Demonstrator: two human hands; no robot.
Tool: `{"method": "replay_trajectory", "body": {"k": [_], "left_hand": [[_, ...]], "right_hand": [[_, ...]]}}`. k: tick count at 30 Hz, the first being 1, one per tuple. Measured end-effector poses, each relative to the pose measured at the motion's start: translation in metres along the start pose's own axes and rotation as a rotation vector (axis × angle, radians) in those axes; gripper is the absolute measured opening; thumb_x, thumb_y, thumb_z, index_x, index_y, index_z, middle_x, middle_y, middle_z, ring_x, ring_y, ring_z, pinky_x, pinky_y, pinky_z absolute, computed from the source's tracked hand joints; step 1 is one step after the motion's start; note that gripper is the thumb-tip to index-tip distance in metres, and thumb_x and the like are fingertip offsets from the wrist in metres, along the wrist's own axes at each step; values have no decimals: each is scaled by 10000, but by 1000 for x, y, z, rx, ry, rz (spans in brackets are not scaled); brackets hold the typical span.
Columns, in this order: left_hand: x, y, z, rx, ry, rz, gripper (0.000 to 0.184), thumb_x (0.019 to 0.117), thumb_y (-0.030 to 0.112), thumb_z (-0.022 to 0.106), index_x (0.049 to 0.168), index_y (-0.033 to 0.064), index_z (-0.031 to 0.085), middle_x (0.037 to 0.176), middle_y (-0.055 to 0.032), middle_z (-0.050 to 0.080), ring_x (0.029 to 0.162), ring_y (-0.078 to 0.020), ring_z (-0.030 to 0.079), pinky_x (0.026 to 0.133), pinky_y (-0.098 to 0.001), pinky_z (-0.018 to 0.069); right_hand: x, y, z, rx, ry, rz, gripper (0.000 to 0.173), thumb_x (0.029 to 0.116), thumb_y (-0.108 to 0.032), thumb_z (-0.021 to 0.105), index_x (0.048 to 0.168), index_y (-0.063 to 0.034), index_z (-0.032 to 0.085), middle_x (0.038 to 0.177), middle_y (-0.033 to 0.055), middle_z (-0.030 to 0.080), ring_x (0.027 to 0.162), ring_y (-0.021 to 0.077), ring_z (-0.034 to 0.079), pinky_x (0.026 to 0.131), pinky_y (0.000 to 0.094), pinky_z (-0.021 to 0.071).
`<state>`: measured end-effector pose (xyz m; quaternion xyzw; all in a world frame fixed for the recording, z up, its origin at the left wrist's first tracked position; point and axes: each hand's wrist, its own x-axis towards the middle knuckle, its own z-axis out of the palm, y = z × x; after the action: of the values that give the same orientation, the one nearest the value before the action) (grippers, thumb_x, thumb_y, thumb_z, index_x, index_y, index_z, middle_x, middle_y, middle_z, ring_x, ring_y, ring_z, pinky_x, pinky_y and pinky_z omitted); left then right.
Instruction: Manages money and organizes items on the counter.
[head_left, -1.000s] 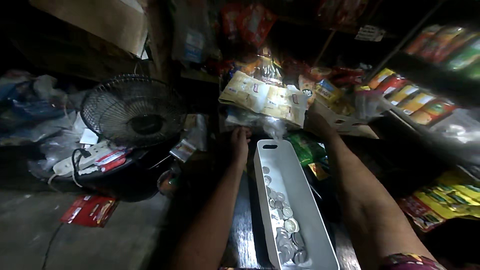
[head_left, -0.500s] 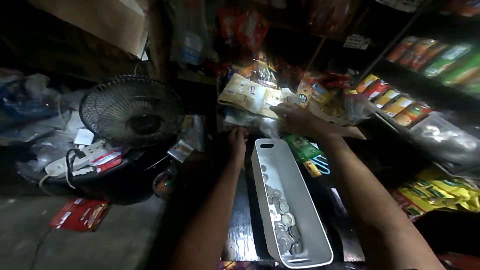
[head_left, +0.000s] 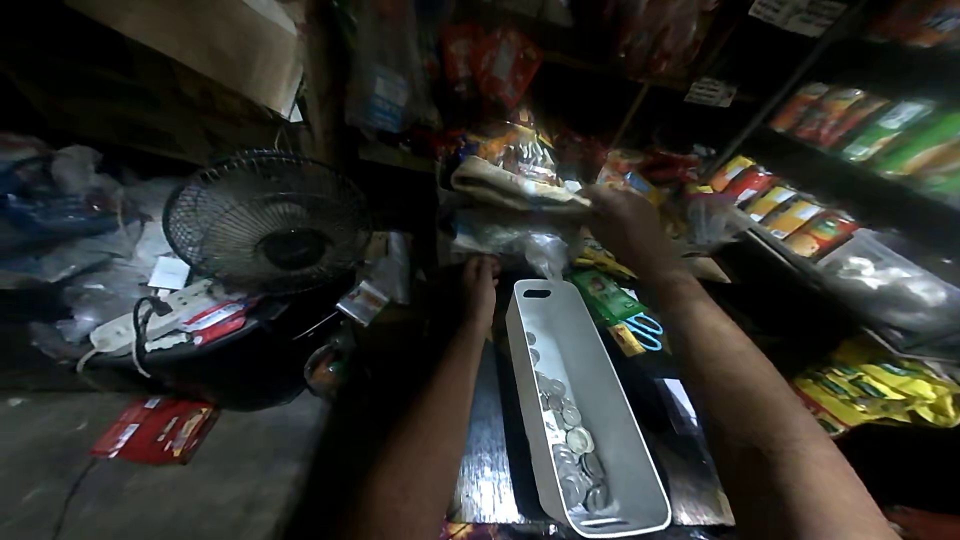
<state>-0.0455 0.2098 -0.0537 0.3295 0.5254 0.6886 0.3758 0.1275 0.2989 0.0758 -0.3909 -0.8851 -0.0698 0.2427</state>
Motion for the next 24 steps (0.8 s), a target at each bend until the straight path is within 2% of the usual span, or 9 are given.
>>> {"method": "replay_trajectory", "body": {"k": [2, 4, 6, 9, 12, 15, 19, 21, 24], "left_hand": [[0, -1, -1, 0, -11, 5, 386, 1125, 197, 335, 1270, -72, 571, 1229, -223, 618, 1113, -254, 617, 960, -394, 508], [1, -3, -1, 5, -21, 14, 390, 1126, 197, 332, 1283, -75, 564, 1229, -226, 620, 1110, -258, 620, 956, -402, 512], [0, -1, 0, 10, -22, 3, 397, 1127, 203, 329, 1298, -73, 558, 1247, -229, 618, 1120, -262, 625, 965, -407, 513], [0, 0, 0, 10, -17, 13, 378, 1125, 194, 337, 1277, -70, 563, 1224, -221, 619, 1100, -249, 625, 952, -398, 518], [0, -1, 2, 72, -30, 22, 368, 1121, 190, 356, 1282, -61, 574, 1229, -223, 624, 1108, -268, 625, 959, -417, 513], [-1, 0, 1, 160, -62, 27, 370, 1122, 197, 361, 1303, -46, 573, 1247, -217, 636, 1134, -275, 636, 983, -437, 515], [0, -2, 1, 164, -66, 46, 367, 1118, 168, 358, 1287, -74, 575, 1245, -237, 630, 1135, -290, 627, 984, -444, 506], [1, -5, 1, 171, -76, 64, 361, 1116, 172, 363, 1273, -73, 577, 1232, -233, 634, 1132, -287, 627, 984, -445, 506], [3, -9, 0, 211, -87, 90, 381, 1120, 208, 358, 1257, -62, 588, 1214, -220, 644, 1121, -274, 631, 982, -437, 507]], "right_hand": [[3, 4, -20, 93, 54, 124, 316, 1015, -151, 609, 1277, 26, 623, 1147, 312, 667, 1076, 504, 647, 938, 685, 476], [10, 15, -38, 191, 105, 287, 406, 1035, -236, 588, 1338, 34, 584, 1219, 324, 636, 1137, 492, 621, 984, 673, 453], [16, 30, -52, 298, 178, 421, 449, 1010, -267, 620, 1331, 44, 574, 1230, 323, 620, 1135, 467, 613, 975, 665, 452], [16, 59, -63, 464, 273, 543, 482, 988, -279, 637, 1355, 21, 548, 1268, 256, 603, 1121, 342, 609, 970, 560, 487], [12, 79, -69, 511, 309, 632, 482, 1011, -293, 609, 1380, 7, 531, 1328, 239, 577, 1157, 324, 604, 978, 549, 496], [10, 114, -51, 549, 342, 725, 540, 1017, -300, 599, 1458, -14, 474, 1408, 247, 534, 1246, 370, 571, 1002, 591, 490], [-8, 144, -2, 485, 353, 769, 778, 1014, -183, 596, 1613, -3, 132, 1576, 288, 347, 1403, 422, 437, 1117, 563, 416], [-16, 146, 24, 372, 295, 761, 800, 1028, -211, 596, 1609, 32, 102, 1583, 325, 319, 1437, 458, 393, 1170, 573, 349], [-19, 128, 42, 273, 221, 701, 747, 1027, -246, 612, 1579, 65, 216, 1517, 363, 398, 1412, 508, 409, 1155, 631, 329]]}}
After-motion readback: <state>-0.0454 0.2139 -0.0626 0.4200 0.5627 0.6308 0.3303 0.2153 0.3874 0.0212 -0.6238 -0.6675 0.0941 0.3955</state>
